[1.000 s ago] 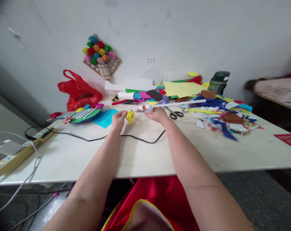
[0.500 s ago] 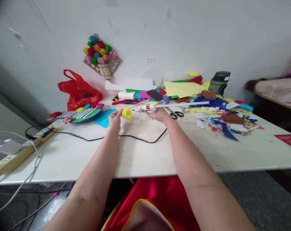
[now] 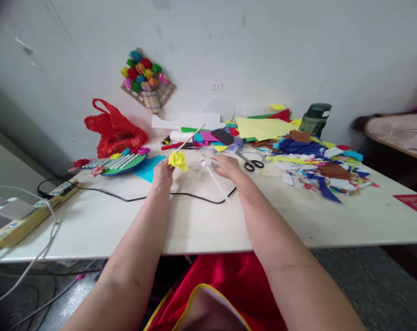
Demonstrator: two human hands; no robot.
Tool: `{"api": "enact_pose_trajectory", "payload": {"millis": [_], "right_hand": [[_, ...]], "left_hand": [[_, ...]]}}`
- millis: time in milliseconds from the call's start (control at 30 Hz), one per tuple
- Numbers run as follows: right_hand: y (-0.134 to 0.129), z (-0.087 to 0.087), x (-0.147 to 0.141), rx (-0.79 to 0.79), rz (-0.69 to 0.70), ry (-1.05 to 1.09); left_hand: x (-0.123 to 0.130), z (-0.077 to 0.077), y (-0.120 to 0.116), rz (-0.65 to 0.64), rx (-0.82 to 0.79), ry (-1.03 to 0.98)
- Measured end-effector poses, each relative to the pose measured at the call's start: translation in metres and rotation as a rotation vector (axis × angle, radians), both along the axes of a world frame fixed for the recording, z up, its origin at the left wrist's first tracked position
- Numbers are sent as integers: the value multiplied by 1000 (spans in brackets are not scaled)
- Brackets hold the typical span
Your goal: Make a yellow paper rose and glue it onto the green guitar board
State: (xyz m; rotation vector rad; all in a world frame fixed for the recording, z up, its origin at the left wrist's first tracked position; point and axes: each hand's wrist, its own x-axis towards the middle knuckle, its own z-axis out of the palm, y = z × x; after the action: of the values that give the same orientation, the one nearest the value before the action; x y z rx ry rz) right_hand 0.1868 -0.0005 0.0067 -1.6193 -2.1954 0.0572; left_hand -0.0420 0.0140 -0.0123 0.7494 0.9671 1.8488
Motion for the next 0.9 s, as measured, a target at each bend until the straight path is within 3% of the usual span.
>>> {"api": "enact_pose_trajectory", "payload": {"millis": [467,733,900], "right_hand": [[14,-27,-19,57,72,-156],[8,-24,-25,33,55,-183],[-3,-15,-24,209,50,-237]], "left_hand": [[12,0,-3,-211,-73,19],[12,-4,0,-273,-64,24],[12,-1,-4,-274,-63,20]]}}
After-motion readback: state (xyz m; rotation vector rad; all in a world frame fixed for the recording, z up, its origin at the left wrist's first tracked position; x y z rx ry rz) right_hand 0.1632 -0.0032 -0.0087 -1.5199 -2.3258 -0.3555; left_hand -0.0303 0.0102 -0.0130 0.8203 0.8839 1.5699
